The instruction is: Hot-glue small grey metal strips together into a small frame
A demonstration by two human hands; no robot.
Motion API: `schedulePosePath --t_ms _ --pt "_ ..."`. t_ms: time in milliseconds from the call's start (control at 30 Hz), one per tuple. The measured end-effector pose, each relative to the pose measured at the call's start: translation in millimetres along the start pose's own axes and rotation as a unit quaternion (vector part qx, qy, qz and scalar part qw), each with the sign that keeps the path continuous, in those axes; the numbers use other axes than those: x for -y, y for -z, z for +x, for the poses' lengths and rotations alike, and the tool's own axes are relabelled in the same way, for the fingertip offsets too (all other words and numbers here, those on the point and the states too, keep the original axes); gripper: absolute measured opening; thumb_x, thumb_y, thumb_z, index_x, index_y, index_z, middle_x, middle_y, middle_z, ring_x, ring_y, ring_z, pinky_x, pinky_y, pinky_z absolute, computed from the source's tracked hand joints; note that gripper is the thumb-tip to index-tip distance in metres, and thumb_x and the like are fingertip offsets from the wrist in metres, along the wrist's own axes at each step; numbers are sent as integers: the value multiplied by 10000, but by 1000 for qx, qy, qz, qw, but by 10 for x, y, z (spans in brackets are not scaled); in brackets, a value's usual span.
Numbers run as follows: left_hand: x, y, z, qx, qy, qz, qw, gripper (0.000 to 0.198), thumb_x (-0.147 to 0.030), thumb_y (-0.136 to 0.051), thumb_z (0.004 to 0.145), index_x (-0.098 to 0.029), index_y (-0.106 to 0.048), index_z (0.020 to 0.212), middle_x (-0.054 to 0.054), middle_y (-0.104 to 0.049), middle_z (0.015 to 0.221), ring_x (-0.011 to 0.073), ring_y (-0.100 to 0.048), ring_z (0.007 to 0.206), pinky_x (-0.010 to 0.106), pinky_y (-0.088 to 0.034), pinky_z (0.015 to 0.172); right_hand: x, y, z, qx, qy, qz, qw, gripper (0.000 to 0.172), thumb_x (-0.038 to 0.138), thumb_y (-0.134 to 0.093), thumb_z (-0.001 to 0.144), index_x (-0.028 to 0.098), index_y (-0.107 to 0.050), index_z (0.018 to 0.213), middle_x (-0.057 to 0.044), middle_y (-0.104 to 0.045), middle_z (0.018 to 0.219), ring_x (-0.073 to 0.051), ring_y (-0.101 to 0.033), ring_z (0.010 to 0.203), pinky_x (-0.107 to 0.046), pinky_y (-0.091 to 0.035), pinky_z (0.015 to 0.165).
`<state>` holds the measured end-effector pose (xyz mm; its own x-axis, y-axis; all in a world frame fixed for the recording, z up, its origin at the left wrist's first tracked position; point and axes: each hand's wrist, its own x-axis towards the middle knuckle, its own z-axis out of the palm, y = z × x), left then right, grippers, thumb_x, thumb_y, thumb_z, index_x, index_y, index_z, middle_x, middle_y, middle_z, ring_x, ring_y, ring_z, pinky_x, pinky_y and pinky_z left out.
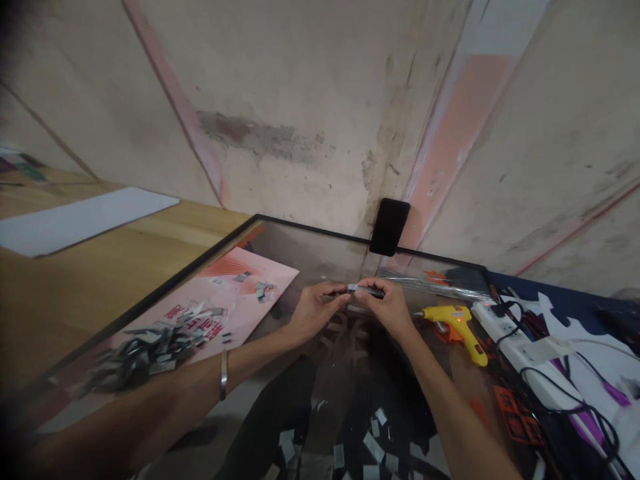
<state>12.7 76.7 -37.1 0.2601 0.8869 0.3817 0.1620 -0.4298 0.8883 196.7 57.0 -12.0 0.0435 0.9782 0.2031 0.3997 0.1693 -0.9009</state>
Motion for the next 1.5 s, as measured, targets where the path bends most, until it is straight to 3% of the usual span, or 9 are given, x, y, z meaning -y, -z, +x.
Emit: schedulePosePath --t_ms 600,967,1500 --pt "22 -12 4 -8 -11 -7 1000 222 -299 -639 807 -173 -717 973 72 -728 950 190 -669 878 302 -539 791 11 -3 1 -1 -5 3 1000 327 433 -712 691 175 -695 890 -30 -679 781 -169 -596 693 -288 -463 655" --pt "13 -10 0 -7 -6 -2 1000 226 -299 -639 809 -172 -717 979 74 -727 951 189 -664 864 311 -532 802 12 2 1 13 4 13 1000 339 400 -715 699 174 -694 951 -51 -694 871 -183 -615 779 -309 -477 728" --pt "-18 -7 -4 -9 10 -7 1000 231 -282 -647 798 -158 -721 980 87 -728 960 200 -669 881 313 -530 798 -2 2 10 17 7 23 1000 345 378 -737 688 171 -684 959 -46 -688 857 -166 -604 750 -286 -462 692"
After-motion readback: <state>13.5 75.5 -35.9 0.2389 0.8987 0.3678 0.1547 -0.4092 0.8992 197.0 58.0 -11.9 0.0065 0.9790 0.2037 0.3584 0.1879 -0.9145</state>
